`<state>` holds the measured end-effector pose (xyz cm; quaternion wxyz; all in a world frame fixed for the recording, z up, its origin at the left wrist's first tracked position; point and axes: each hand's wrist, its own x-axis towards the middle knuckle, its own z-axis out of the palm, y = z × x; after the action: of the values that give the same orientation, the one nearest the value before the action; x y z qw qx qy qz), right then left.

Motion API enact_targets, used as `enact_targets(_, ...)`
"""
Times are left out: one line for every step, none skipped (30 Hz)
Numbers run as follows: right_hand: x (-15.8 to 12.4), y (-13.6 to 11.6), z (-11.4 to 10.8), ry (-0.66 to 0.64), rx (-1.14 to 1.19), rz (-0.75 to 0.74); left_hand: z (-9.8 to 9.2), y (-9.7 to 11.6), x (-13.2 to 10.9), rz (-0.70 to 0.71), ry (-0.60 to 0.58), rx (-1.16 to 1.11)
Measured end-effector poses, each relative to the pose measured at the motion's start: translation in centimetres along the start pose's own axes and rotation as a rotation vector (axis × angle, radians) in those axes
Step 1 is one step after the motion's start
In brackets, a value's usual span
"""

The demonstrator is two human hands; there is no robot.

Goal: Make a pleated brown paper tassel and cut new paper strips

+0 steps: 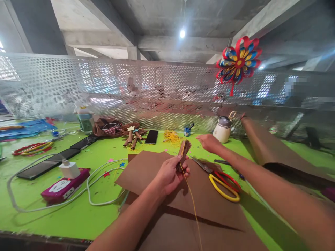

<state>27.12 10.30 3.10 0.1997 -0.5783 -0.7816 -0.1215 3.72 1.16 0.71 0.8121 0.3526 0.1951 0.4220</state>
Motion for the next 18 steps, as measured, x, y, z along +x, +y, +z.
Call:
enact_targets(0.9,0.7,-0.5,0.005,-0.004,0.017,0.0,0.0,0.0,-0.001,-0.003,0.004)
enact_targets(1.6,1.3,-0.9,0.009,-0.008,0.034,0.0,0.0,-0.1,0.001,-0.002,0.008)
enact_targets(2.2,1.8,-1.2,0.011,-0.012,0.05,0.1,0.1,-0.1,0.005,0.004,0.011)
enact_targets(2.6,2.1,-1.4,0.012,-0.014,0.066,0.1,0.1,-0.1,0.009,0.014,0.015)
enact_targets(2.8,2.3,-1.5,0.012,-0.015,0.081,0.1,0.2,-0.2,0.011,0.028,0.019)
enact_targets(2.9,2.5,-1.4,0.01,-0.015,0.093,0.2,0.2,-0.2,0.015,0.043,0.023)
enact_targets(2.8,2.5,-1.3,0.006,-0.012,0.104,0.2,0.2,-0.2,0.018,0.057,0.027)
enact_targets(2.6,2.5,-1.1,0.001,-0.007,0.112,0.1,0.2,-0.1,0.025,0.07,0.03)
enact_targets(2.2,2.4,-0.8,-0.005,0.0,0.117,0.1,0.1,-0.1,0.035,0.084,0.029)
enact_targets(1.6,2.3,-0.5,-0.011,0.009,0.119,0.0,0.1,0.0,0.05,0.101,0.026)
enact_targets(1.0,2.1,-0.1,-0.018,0.019,0.118,-0.1,0.0,0.1,0.072,0.12,0.018)
enact_targets(0.2,1.8,0.2,-0.027,0.031,0.114,-0.2,-0.1,0.2,0.097,0.137,0.005)
enact_targets(-0.7,1.5,0.5,-0.037,0.046,0.107,-0.3,-0.2,0.3,0.123,0.154,-0.012)
enact_targets(-1.6,1.0,0.8,-0.049,0.061,0.1,-0.4,-0.2,0.4,0.148,0.17,-0.032)
enact_targets(-2.6,0.4,1.1,-0.062,0.078,0.092,-0.5,-0.3,0.5,0.166,0.185,-0.052)
enact_targets(-3.6,-0.2,1.4,-0.079,0.1,0.081,-0.6,-0.3,0.7,0.179,0.201,-0.068)
enact_targets(-4.7,-1.0,1.6,-0.095,0.125,0.066,-0.7,-0.3,0.8,0.188,0.223,-0.079)
enact_targets(-5.7,-1.9,1.7,-0.115,0.159,0.04,-0.8,-0.2,0.9,0.193,0.246,-0.083)
